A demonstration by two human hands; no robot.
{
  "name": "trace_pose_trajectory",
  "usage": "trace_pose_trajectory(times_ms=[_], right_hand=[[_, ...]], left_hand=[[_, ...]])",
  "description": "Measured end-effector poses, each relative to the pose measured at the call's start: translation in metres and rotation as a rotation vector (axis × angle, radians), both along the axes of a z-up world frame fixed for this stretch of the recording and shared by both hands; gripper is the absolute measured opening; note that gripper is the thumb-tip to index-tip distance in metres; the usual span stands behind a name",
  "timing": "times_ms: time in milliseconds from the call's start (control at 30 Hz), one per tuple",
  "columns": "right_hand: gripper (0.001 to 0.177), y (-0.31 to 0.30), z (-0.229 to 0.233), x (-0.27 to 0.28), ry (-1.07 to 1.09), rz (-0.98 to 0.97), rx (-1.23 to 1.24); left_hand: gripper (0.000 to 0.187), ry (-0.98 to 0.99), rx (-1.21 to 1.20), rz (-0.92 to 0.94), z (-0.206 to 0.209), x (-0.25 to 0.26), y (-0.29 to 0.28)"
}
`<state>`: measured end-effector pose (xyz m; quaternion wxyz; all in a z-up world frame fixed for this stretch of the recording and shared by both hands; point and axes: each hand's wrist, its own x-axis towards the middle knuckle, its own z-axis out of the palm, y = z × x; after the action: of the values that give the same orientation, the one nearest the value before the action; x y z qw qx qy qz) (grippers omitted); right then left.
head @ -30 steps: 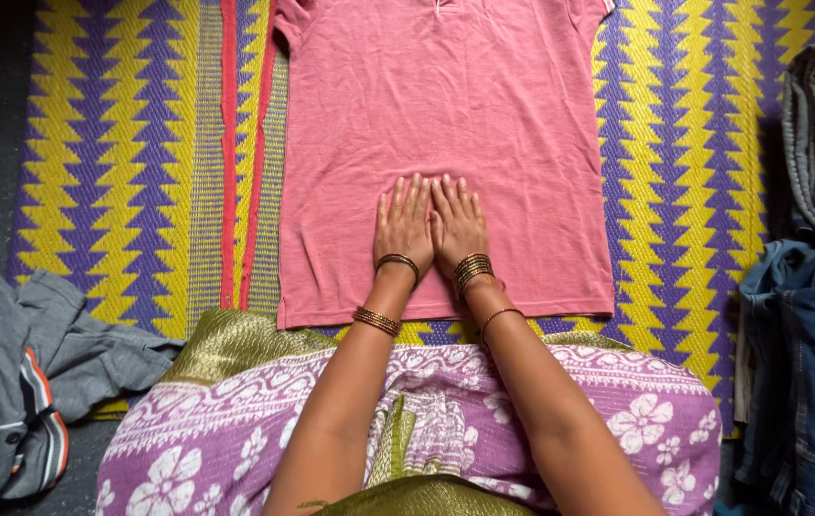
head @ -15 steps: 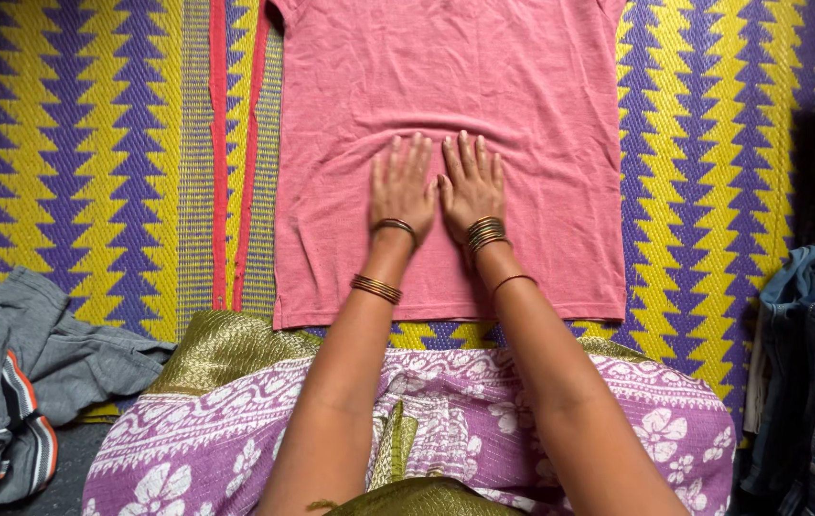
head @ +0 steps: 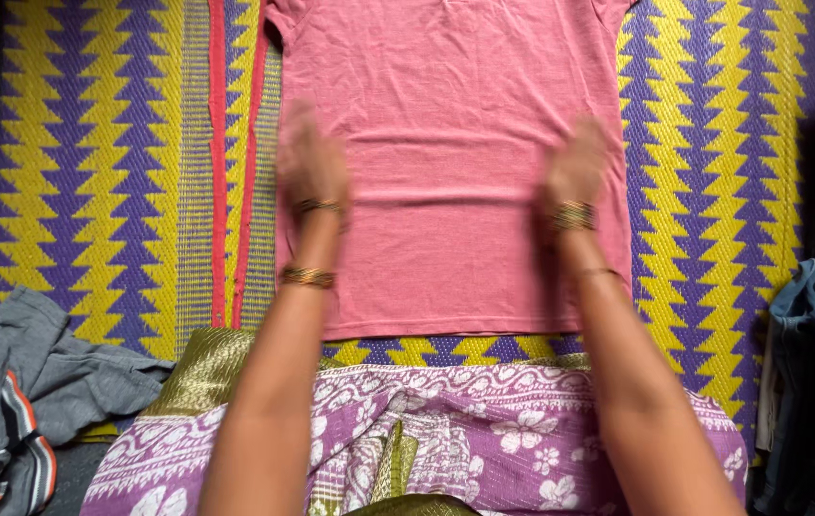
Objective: The person folds a pink polo shirt on a patterned mat, smoothing it out, folding the sides and bottom up, and then folding it in half. They place the folded shirt aside and begin folding a grey shirt.
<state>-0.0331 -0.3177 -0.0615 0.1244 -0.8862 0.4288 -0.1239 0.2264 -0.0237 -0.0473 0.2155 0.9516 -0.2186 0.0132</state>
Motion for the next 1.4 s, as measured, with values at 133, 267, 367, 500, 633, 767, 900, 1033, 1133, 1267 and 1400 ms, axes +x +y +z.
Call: trace_pose_trajectory(times_ms=[133, 267, 367, 500, 633, 767, 900, 1033, 1133, 1267, 1400], right_hand=[[0.067, 0.044, -0.015, 0.112, -0.055, 0.292, 0.041], [0.066, 0.044, -0.011, 0.127, 0.151, 0.314, 0.017], [0.069, -0.011, 0.007, 0.077, 0.234, 0.216, -0.123], [0.081, -0.088, 0.029, 0.009, 0.213, -0.282, 0.174], [0.068, -0.09, 0.012, 0.062, 0.267, -0.031, -0.225], [0.061, -0.021, -0.038, 0.182, 0.091, 0.315, -0.088], [0.063, -0.029, -0.057, 0.226, 0.051, 0.392, -0.133], [0.052, -0.117, -0.043, 0.159, -0.098, 0.268, -0.086], [0.053, -0.174, -0.035, 0.098, 0.013, 0.135, -0.22], [0.048, -0.158, -0.057, 0.107, 0.019, 0.215, -0.246], [0.049, -0.074, -0.076, 0.165, -0.159, 0.316, -0.1]], left_hand=[[0.066, -0.055, 0.014, -0.37, -0.008, -0.035, -0.108], [0.065, 0.09, 0.082, -0.337, -0.025, -0.008, -0.129], [0.065, 0.024, 0.265, -0.211, -0.04, 0.047, -0.058], [0.072, -0.25, 0.28, 0.056, -0.031, 0.119, 0.006], [0.078, -0.029, 0.046, 0.036, -0.013, 0.118, -0.047], [0.064, 0.012, 0.104, -0.475, -0.007, 0.055, -0.161], [0.06, -0.007, 0.16, -0.407, -0.011, 0.056, -0.181], [0.066, 0.044, 0.234, -0.249, -0.022, 0.136, -0.104], [0.056, -0.509, 0.159, -0.114, -0.035, 0.178, -0.069], [0.055, -0.199, 0.125, -0.107, -0.046, 0.161, -0.109], [0.054, -0.187, 0.011, -0.453, -0.05, 0.068, -0.182]])
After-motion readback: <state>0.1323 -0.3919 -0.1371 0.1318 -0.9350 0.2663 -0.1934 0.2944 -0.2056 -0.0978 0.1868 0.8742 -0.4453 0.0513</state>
